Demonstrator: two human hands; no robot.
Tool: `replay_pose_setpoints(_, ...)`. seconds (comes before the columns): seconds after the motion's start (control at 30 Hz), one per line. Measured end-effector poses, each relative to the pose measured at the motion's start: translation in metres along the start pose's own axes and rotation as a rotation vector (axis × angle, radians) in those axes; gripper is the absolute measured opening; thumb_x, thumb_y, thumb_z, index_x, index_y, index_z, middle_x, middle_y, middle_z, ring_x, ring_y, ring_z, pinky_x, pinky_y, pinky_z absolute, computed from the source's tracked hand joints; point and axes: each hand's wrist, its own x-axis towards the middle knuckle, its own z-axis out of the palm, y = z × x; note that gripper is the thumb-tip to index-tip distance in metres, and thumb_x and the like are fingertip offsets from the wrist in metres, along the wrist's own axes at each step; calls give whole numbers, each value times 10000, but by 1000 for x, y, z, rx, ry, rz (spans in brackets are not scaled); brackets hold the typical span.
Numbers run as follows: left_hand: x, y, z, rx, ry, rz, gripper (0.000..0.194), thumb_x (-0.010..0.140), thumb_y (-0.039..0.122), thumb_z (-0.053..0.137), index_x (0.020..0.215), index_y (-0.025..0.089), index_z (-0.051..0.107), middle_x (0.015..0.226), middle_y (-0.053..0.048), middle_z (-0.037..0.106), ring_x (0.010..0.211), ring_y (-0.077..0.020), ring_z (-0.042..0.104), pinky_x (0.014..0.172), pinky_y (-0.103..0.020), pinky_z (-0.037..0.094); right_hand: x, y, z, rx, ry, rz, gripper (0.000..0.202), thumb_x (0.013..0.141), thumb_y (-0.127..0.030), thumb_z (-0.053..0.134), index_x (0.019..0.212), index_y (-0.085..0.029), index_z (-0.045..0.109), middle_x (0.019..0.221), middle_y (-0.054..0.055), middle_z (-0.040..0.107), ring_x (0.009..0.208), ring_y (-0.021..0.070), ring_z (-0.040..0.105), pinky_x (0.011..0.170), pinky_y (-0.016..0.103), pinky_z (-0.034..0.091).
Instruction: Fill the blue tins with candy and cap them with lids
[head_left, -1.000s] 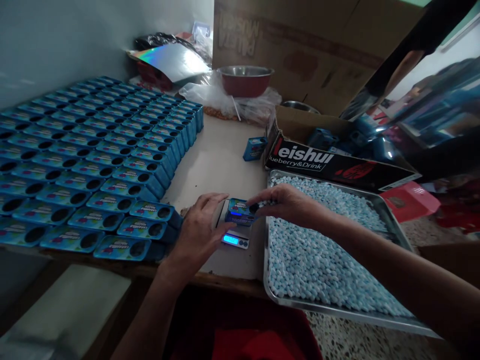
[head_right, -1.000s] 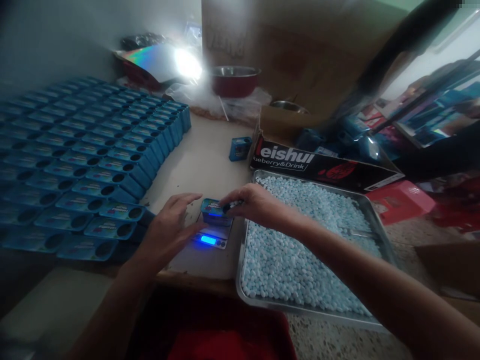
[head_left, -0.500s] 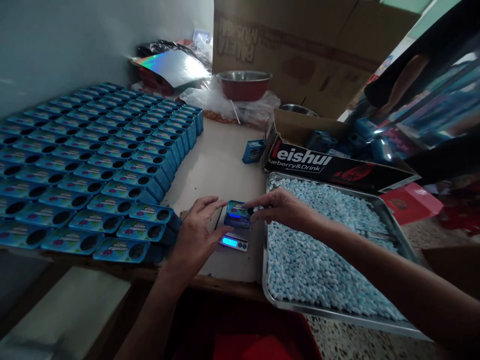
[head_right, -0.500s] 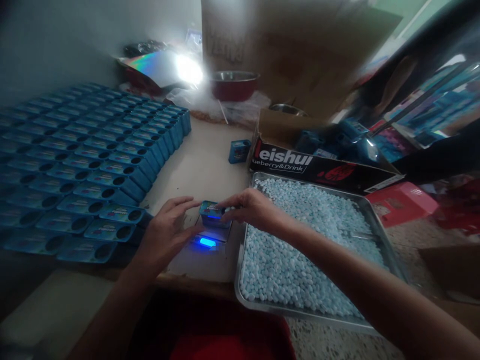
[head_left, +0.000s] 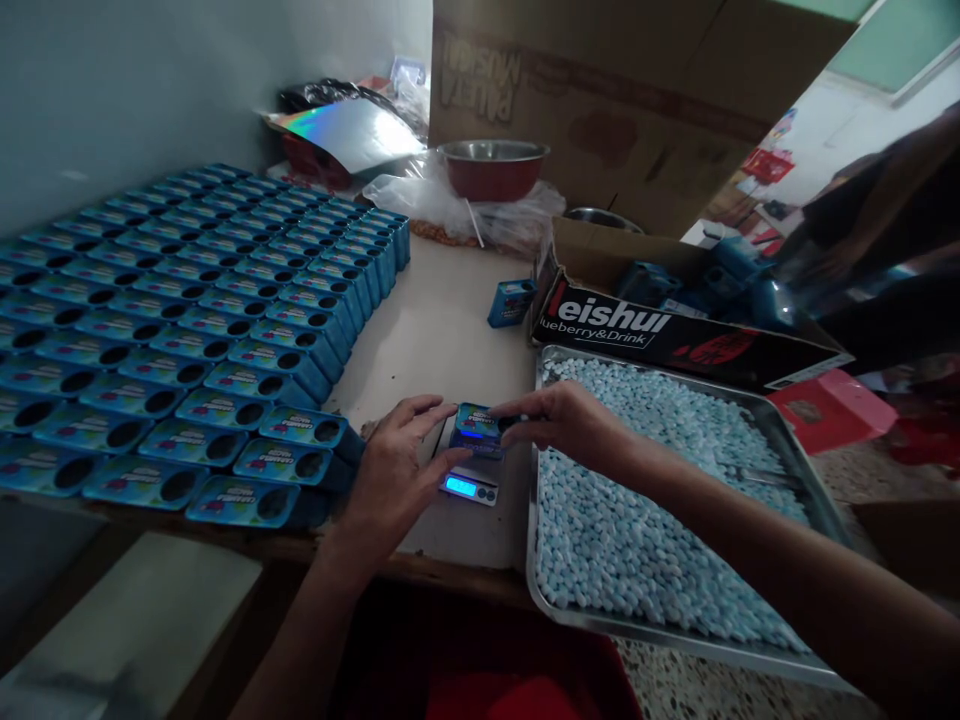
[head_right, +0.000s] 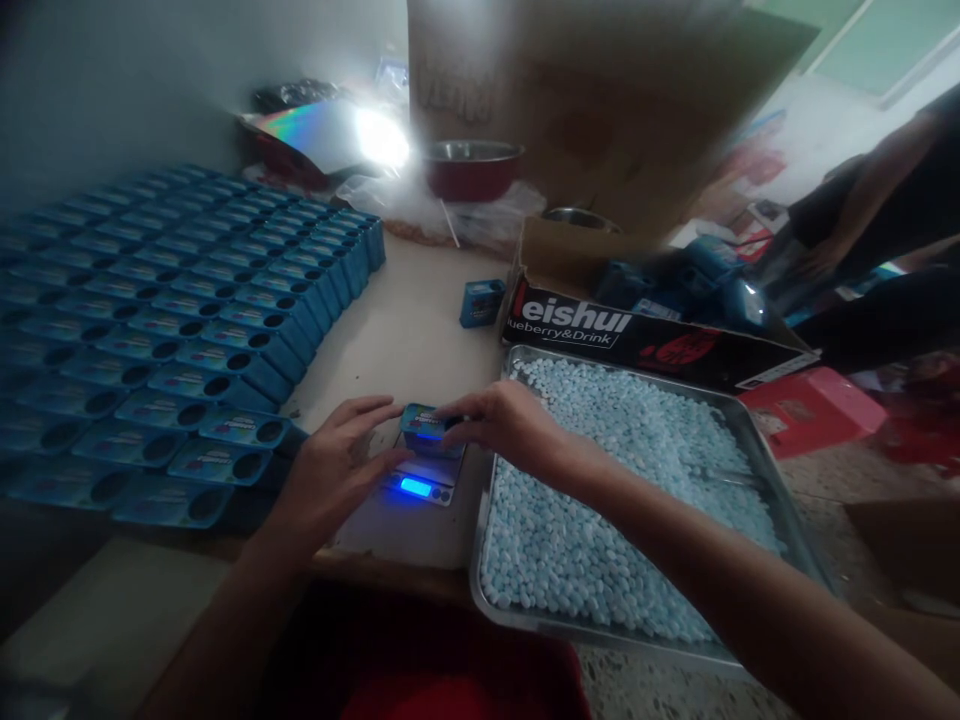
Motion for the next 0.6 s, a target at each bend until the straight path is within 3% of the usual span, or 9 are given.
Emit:
replay_pose_setpoints(0.07,0,2,-2,11,2,-11,452,843,379,757,1274,264,680,1351,-65,622,1258,-270,592,1100,-448,470,-3,2,-5,150,23,43,363,802,-400,799,1121,-226,807,550,-51,557,527,91,445,537,240,358)
replay_pose_setpoints(0.17,1,7,-6,13,22,-11,463,819,353,782,1263,266,686,1339,-55,628,1255,-261,594,1104,-431,469,-10,9,-20,484,169,121,408,819,-423,795,1146,-181,778,567,-51,530,497,72,406,458,204,315)
replay_pose_setpoints(0.23,1,10,-10,16,37,1,453,814,343,786,1249,260,692,1331,-53,633,1254,-256,594,1118,-423,461,-16,19,-30,738,335,164,349,851,-381,773,1129,-171,759,626,-40,548,497,60,397,422,174,312)
replay_pose_setpoints(0.33,0,14,-14,41,48,16,441,809,335,786,1234,260,698,1329,-48,635,1246,-254,603,1123,-424,465,-32,44,-39,1075,513,325,172,871,-237,735,1017,-146,725,737,4,583,564,69,481,460,149,431)
replay_pose_setpoints(0.4,-1,16,-16,62,54,18,431,810,318,781,1228,259,699,1325,-48,635,1245,-256,606,1119,-429,474,-47,62,-37,1205,508,448,133,838,-87,696,968,-117,695,814,51,616,638,84,553,526,152,505)
replay_pose_setpoints(0.47,-1,20,-18,91,59,25,433,812,305,779,1233,253,694,1318,-57,636,1249,-261,605,1119,-443,477,-64,78,-30,1262,446,510,248,786,30,648,1003,-87,682,868,80,637,653,81,572,541,145,524)
replay_pose_setpoints(0.6,2,30,-17,163,68,72,471,784,257,809,1238,235,684,1305,-69,643,1228,-257,614,1109,-445,486,-90,93,-16,1261,350,522,318,817,-12,682,1127,-84,680,863,50,641,526,31,477,400,90,422)
